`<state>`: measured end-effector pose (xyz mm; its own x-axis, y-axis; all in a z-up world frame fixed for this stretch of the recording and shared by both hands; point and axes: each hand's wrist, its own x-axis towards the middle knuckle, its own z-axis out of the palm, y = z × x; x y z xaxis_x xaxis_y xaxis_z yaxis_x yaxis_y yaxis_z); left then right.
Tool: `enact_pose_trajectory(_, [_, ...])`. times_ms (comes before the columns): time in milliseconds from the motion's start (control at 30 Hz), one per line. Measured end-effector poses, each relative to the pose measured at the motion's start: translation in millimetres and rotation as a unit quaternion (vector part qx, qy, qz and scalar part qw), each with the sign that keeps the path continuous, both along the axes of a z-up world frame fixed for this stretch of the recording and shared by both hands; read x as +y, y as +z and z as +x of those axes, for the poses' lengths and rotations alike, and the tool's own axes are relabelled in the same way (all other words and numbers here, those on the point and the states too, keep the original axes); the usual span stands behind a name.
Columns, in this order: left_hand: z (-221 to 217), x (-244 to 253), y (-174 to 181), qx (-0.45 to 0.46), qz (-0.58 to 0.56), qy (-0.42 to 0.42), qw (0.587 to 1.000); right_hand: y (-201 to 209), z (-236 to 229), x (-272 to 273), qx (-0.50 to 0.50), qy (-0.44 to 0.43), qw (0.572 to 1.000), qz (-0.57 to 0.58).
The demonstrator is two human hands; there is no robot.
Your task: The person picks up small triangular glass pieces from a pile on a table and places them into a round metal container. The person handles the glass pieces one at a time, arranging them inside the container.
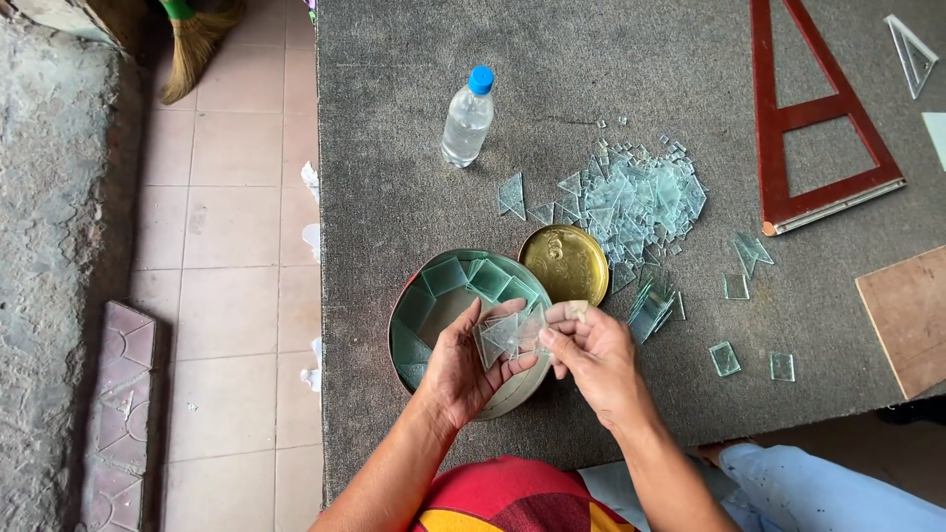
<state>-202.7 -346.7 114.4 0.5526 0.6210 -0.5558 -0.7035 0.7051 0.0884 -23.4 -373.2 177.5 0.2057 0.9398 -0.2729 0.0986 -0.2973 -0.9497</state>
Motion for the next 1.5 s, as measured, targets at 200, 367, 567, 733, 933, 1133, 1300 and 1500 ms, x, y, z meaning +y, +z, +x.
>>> enact_pose_trajectory(200, [-5,0,10,-0.012,-0.006,0.005,1.000,10,-12,2,-0.004,0.036,0.999,0.001])
enact_pose_trajectory(367, [-2,-4,-2,0.022,0.047,0.032,0.998,-13,-8,-2,0.099,-0.035,0.994,-0.008])
enact_pose_trajectory(567, [-1,-3,-15,0.015,0.053,0.091,0.994,-26,-25,-13,0.138,-0.073,0.988,0.016])
enact_pose_trajectory(733, [3,-2,6,0.001,0.034,0.122,0.992,-31,-37,-16,-0.001,-0.060,0.998,0.022])
enact_pose_trajectory(933, [4,-2,11,0.025,0.046,0.112,0.992,-38,-35,-18,-0.021,-0.049,0.998,-0.029])
enact_pose_trajectory(1133, [1,2,29,0.040,0.018,0.081,0.996,-36,-21,-22,0.004,-0.011,1.000,0.000])
enact_pose_trajectory(1300, [-5,4,10,0.027,-0.027,0.072,0.997,-28,16,-10,0.056,0.056,0.995,0.056])
enact_pose_trajectory(1500, [-6,-1,30,0.074,-0.011,-0.022,0.997,12,20,31,-0.164,0.227,0.959,-0.047])
